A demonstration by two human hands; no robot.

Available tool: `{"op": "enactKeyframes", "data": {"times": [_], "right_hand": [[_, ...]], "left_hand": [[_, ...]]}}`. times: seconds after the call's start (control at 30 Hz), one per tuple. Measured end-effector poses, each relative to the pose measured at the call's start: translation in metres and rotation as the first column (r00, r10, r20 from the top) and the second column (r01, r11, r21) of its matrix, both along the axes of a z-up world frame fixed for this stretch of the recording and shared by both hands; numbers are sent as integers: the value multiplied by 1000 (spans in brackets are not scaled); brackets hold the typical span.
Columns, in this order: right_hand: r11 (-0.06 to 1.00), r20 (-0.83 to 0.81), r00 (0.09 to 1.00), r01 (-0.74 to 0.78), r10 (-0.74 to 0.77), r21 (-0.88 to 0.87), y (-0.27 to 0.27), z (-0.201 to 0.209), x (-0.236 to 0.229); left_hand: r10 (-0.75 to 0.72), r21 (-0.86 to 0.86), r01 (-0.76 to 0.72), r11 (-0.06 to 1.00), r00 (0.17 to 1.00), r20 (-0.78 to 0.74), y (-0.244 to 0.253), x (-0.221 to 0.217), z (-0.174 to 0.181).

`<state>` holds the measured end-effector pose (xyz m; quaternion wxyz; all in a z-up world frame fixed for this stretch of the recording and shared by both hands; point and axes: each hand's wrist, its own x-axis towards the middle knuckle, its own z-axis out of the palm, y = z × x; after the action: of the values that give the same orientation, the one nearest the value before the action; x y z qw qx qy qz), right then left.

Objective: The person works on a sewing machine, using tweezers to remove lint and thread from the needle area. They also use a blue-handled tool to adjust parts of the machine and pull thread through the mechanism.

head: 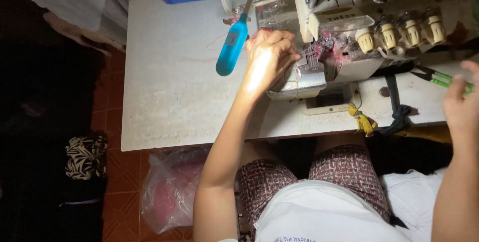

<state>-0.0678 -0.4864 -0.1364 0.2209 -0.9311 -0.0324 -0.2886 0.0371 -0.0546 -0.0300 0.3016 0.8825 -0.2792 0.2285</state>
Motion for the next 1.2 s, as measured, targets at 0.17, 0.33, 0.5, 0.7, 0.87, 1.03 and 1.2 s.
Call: {"op": "enactKeyframes", "data": {"times": [0.17,0.33,0.5,0.7,0.87,1.03,1.2], "right_hand": [[919,-56,994,67,-96,-389,-26,-35,-8],[599,-28,884,293,-467,-745,-35,-55,-13],[996,-246,969,-10,33,94,26,1,-56],[940,-189,933,-329,308,-93,189,117,-62],[860,62,907,-372,417,-351,267,117,-48],[851,139,892,-348,430,-394,312,115,-35],[847,127,867,-424,482,-321,319,121,-35]], "left_hand": [[89,80,-95,992,993,73,-9,-22,-6],[100,62,-93,994,987,-125,-1,-60,17],[146,55,-137,989,965,-217,55,-100,27],[301,115,-283,952,933,-199,75,-128,24],[386,93,-375,922,907,-166,82,-146,32],[389,82,-380,921,906,-165,83,-157,33],[392,73,-385,920,906,-161,80,-158,34]]}}
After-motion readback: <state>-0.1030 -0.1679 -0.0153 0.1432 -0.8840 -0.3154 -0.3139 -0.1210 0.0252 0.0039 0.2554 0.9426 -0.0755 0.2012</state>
